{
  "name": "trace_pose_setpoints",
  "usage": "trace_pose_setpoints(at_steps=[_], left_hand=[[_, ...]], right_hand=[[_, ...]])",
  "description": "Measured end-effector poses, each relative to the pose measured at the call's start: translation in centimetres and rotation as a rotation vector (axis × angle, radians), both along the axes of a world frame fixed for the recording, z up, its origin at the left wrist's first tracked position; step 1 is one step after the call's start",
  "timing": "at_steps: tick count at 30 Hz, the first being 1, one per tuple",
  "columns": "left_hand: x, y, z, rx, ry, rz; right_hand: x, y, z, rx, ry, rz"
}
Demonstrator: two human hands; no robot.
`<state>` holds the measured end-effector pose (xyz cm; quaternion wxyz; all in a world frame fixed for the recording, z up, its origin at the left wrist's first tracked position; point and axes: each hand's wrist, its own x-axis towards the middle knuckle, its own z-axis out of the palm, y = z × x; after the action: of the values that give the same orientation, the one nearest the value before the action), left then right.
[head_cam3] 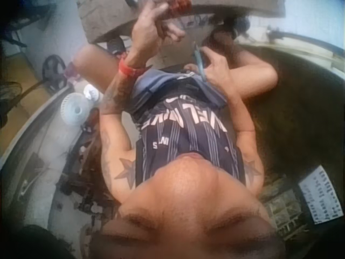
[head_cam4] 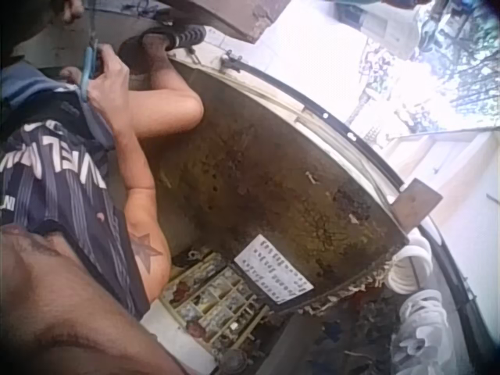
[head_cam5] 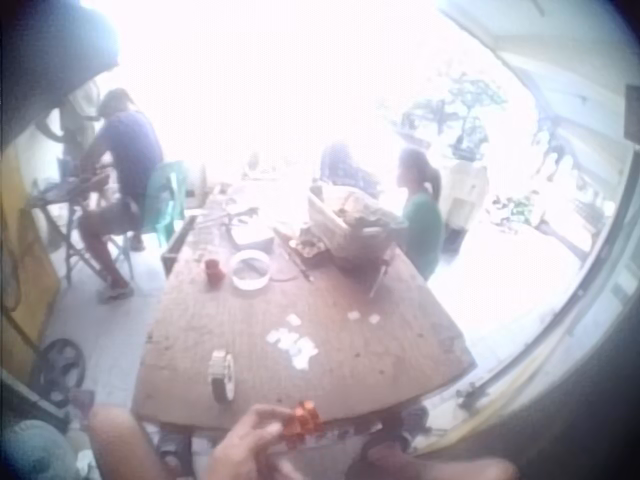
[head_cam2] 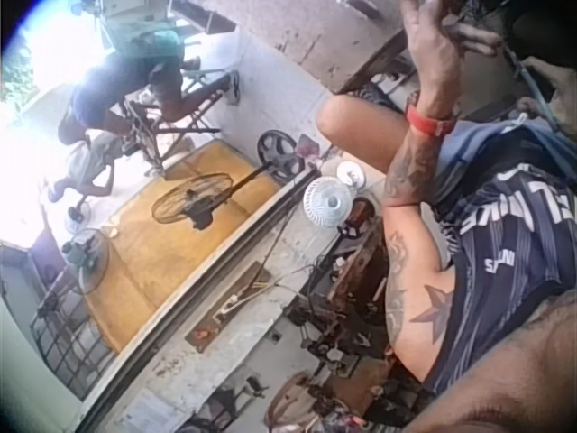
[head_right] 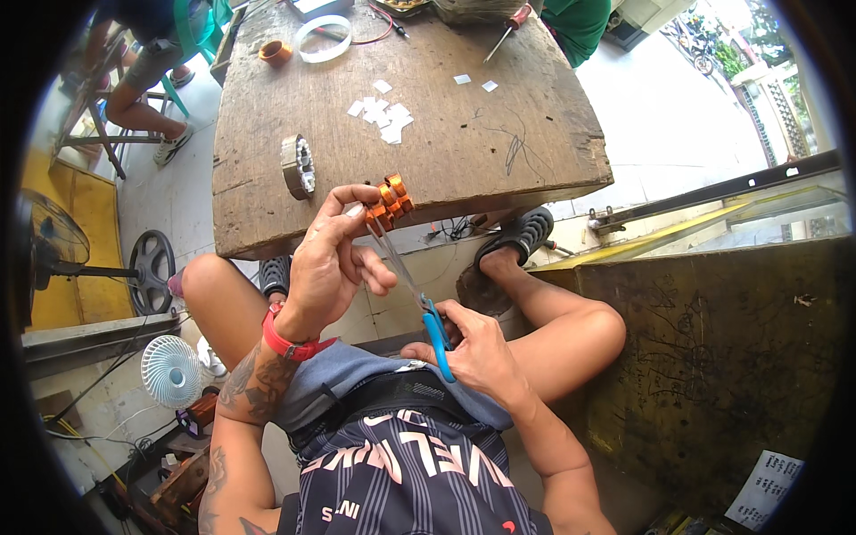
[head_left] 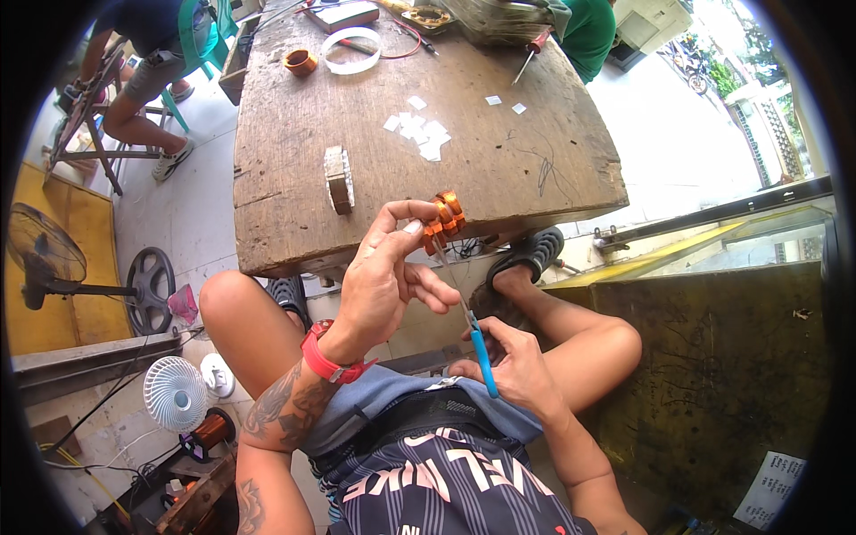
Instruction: The person cuts orange rubber rings with scissors and places them onto a cylindrical electrical component. They then apply small white adhesive squares to the component, repeating the process with additional rings and squares.
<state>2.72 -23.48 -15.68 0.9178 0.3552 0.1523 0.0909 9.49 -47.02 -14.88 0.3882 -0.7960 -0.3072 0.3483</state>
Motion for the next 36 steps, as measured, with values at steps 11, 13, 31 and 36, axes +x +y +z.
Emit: trace_pose_setpoints(at_steps=[11,13,31,36], left_hand=[[0.0,0.1,0.4,0.018,-0.009,0.010],[0.0,0.0,0.2,0.021,-0.008,0.009],[0.2,-0.6,0.3,0.115,0.042,-0.187],[0.1,-0.6,0.3,0.110,0.039,-0.192]], right_hand=[[0.0,-0.2,-0.7,-0.015,-0.044,-0.011],[0.0,-0.2,-0.7,-0.021,-0.056,-0.015],[1.5,0.6,0.1,0.036,0.305,-0.046],[1.5,0.8,0.1,0.041,0.335,-0.037]])
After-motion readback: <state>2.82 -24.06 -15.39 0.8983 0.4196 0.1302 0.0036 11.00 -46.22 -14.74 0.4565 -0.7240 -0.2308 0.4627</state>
